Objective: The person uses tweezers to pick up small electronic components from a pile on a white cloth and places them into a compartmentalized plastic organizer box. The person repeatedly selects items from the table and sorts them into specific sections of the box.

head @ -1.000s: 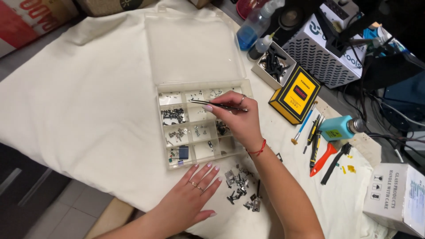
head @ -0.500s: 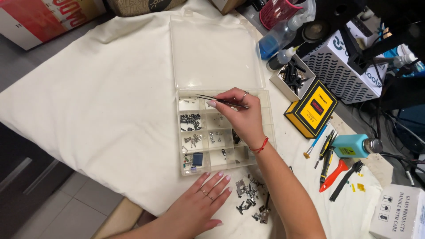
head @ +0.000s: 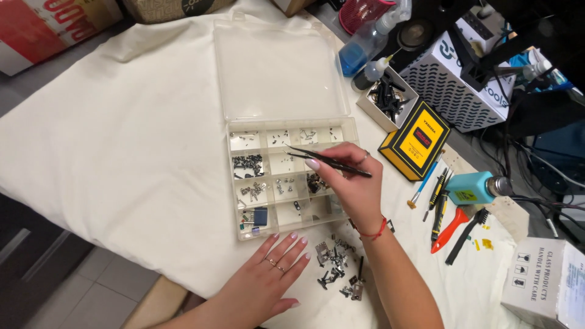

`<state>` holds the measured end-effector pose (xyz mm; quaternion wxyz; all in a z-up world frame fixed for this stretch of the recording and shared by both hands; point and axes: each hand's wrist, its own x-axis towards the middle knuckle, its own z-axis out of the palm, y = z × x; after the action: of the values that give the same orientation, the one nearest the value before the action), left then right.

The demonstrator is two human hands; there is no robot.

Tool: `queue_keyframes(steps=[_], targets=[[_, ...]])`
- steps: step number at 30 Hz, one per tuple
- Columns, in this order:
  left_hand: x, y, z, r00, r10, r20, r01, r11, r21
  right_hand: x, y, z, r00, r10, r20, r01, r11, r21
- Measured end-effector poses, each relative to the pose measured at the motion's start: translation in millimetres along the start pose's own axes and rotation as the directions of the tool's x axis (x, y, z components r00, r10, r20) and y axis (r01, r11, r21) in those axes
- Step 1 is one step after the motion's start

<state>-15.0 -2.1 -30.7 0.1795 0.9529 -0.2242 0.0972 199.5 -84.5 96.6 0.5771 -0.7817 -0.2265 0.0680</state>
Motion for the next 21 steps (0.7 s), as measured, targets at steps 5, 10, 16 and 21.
queue_keyframes(steps=[5, 10, 16, 21], targets=[[-1, -1, 1, 1.000, 0.011, -0.017, -0.011, 1.000, -0.006, -49, 18, -52, 0.995, 0.013, -0.095, -0.013, 1.000, -0.005], [0, -2, 1, 1.000, 0.016, -0.017, -0.016, 1.000, 0.008, -105, 48, -99, 0.973, 0.001, -0.232, 0.009, 0.999, 0.039], [2, -3, -4, 1.000, 0.011, -0.018, -0.011, 1.000, 0.002, -170, 83, -139, 0.939, 0.153, -0.309, -0.052, 0.949, 0.311], [6, -2, -17, 1.000, 0.003, -0.024, -0.004, 0.999, -0.039, -199, 92, -150, 0.961, 0.226, -0.162, -0.117, 0.857, 0.503]])
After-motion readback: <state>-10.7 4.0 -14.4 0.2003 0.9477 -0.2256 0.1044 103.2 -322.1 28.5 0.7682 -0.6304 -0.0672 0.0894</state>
